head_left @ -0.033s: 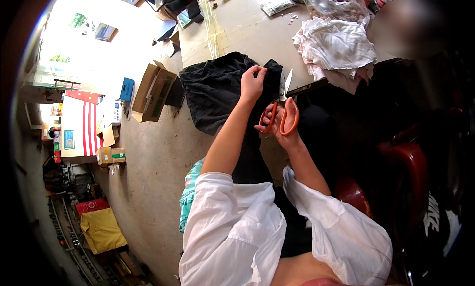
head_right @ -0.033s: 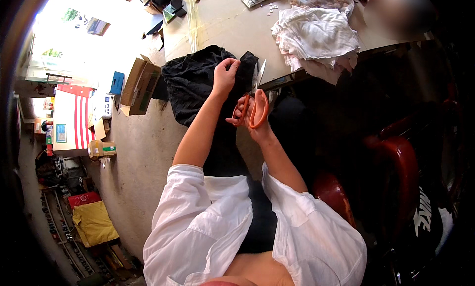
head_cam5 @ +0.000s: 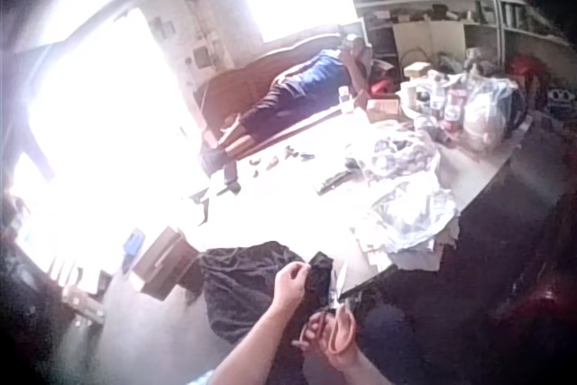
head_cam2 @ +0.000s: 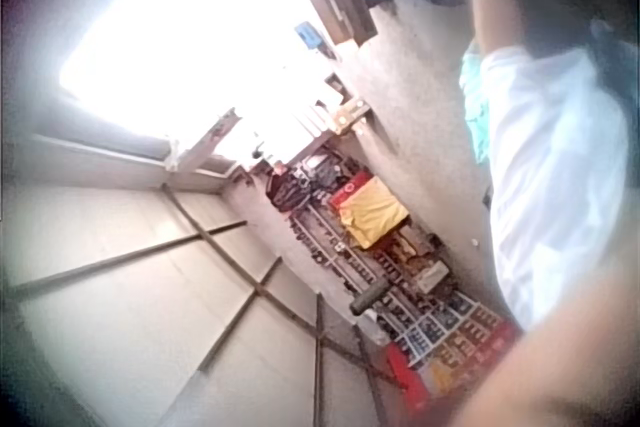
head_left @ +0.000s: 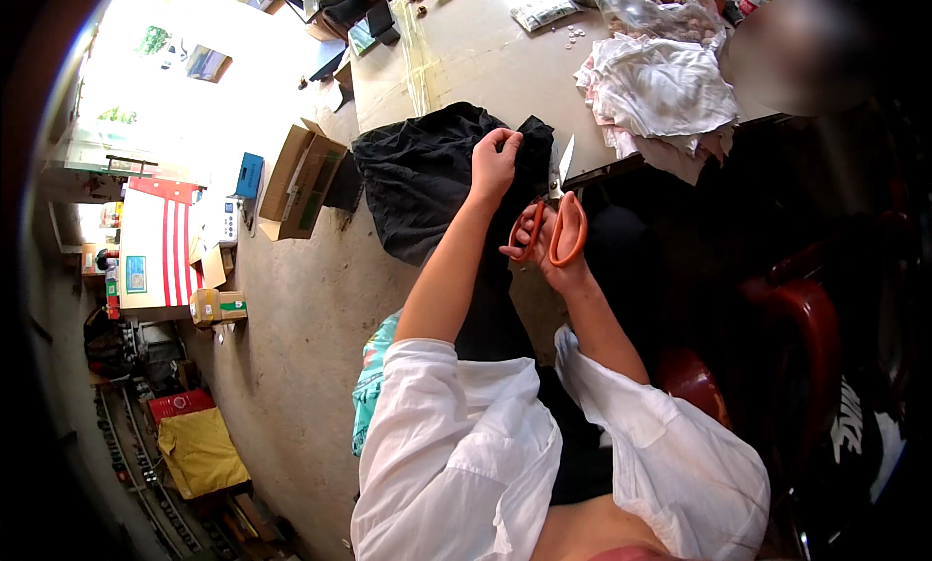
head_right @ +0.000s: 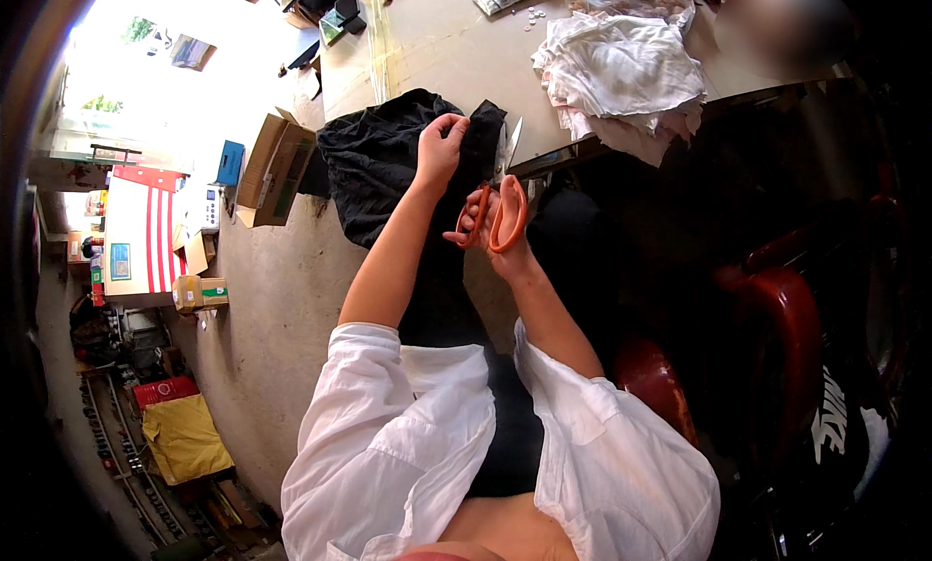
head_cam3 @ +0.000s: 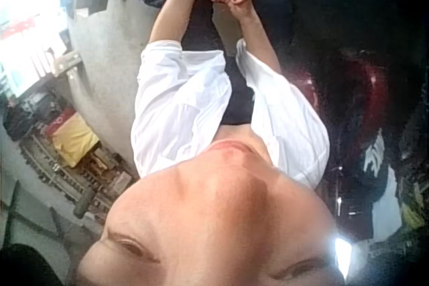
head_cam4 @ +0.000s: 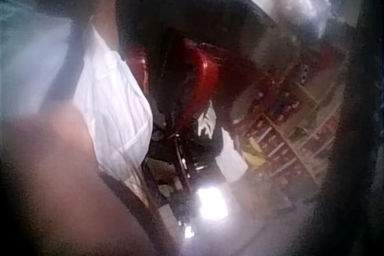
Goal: The person uses orange-handled scissors to cut a white cloth into strips on a table. They then retrieve a black t-shirt from a plastic bag and cut it into strips as well. The cut pieces are placed on the table.
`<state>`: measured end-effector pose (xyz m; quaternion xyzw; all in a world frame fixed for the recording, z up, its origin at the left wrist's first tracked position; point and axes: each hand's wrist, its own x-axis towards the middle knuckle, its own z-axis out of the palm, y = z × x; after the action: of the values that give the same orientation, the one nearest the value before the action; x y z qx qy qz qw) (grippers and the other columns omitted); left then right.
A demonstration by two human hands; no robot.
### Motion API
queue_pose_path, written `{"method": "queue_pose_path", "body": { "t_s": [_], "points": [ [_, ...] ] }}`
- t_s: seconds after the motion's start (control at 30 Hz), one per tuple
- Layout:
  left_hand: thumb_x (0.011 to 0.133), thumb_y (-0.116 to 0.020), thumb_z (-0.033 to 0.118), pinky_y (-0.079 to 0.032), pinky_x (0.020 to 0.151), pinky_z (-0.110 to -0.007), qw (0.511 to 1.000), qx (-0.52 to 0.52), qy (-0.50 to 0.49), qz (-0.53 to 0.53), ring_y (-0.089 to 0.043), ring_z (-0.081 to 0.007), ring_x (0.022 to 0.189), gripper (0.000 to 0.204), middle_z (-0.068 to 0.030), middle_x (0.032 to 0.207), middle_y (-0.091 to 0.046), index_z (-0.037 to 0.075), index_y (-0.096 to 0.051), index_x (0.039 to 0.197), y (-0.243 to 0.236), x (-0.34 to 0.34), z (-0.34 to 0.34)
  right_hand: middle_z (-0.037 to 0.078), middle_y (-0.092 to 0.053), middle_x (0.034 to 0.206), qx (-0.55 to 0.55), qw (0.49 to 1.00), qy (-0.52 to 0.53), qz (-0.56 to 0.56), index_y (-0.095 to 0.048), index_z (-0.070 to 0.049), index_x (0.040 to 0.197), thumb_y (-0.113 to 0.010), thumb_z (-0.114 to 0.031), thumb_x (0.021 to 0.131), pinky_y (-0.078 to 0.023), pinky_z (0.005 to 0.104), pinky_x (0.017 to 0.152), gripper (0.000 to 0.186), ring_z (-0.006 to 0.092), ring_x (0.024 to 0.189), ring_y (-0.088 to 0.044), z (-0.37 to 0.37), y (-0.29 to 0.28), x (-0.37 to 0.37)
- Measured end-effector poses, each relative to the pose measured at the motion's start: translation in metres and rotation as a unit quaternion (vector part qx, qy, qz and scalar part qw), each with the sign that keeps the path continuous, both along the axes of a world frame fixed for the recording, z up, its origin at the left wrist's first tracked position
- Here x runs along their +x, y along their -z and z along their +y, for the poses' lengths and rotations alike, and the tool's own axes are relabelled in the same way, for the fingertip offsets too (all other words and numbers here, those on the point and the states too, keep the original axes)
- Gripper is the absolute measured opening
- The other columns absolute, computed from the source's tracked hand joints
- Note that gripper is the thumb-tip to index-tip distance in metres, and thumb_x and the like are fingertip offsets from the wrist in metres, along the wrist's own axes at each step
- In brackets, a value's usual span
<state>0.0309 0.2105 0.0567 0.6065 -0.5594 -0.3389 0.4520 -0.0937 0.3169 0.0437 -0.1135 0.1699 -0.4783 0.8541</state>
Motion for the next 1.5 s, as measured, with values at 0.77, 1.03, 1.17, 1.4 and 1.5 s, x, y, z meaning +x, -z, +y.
{"method": "queue_pose_path", "body": {
  "t_s": [0.77, 1.03, 1.17, 1.4, 1.5],
  "points": [
    [0.086, -0.061, 0.008, -0.047, 0.074, -0.026, 0.996, -0.052, 0.037, -0.057, -0.060, -0.0136, 0.076, 0.011, -0.0077, 0.079, -0.065, -0.002, -0.062, 0.089, -0.004, -0.014, 0.002, 0.001, -0.044, 0.077, 0.028, 0.999, -0.032, -0.011, -0.048, -0.009, 0.096, -0.032, -0.074, 0.085, -0.054, 0.0508, 0.080, 0.067, 0.0162, 0.071, -0.052, 0.004, -0.003, -0.001],
    [0.088, -0.059, 0.007, -0.046, 0.073, -0.025, 0.976, 0.009, 0.208, -0.064, -0.055, -0.0108, 0.076, 0.009, -0.0048, 0.079, -0.061, -0.001, -0.059, 0.092, -0.007, -0.025, 0.017, 0.002, -0.046, 0.078, 0.009, 0.995, 0.031, 0.092, -0.048, -0.009, 0.095, -0.027, -0.077, 0.084, -0.049, 0.0352, 0.066, 0.071, 0.0158, 0.072, -0.052, -0.010, 0.015, -0.008],
    [0.090, -0.057, 0.008, -0.046, 0.070, -0.024, 0.960, 0.051, 0.274, -0.038, -0.051, -0.0091, 0.075, 0.008, -0.0029, 0.079, -0.058, 0.000, -0.057, 0.093, -0.021, -0.032, 0.026, -0.001, -0.045, 0.068, 0.051, 0.985, 0.109, 0.122, -0.048, -0.014, 0.085, -0.031, -0.077, 0.083, -0.042, 0.0268, 0.051, 0.066, 0.0128, 0.057, -0.047, -0.025, 0.012, -0.011],
    [0.093, -0.053, 0.011, -0.045, 0.077, -0.025, 0.952, 0.065, 0.300, 0.003, -0.051, -0.0103, 0.082, 0.011, -0.0041, 0.084, -0.057, 0.000, -0.055, 0.095, -0.031, -0.023, 0.028, -0.004, -0.035, 0.054, 0.062, 0.981, 0.108, 0.147, -0.040, -0.018, 0.073, -0.033, -0.075, 0.084, -0.027, 0.0241, 0.035, 0.059, 0.0093, 0.038, -0.033, -0.038, 0.010, -0.013],
    [0.093, -0.053, 0.011, -0.045, 0.079, -0.026, 0.954, 0.037, 0.298, 0.001, -0.053, -0.0126, 0.083, 0.013, -0.0063, 0.086, -0.058, -0.001, -0.055, 0.096, -0.033, -0.013, 0.035, -0.005, -0.031, 0.050, 0.084, 0.967, 0.153, 0.187, -0.039, -0.016, 0.073, -0.038, -0.067, 0.089, -0.021, 0.0206, 0.031, 0.053, 0.0078, 0.033, -0.026, -0.037, -0.001, -0.006]
  ]
}}
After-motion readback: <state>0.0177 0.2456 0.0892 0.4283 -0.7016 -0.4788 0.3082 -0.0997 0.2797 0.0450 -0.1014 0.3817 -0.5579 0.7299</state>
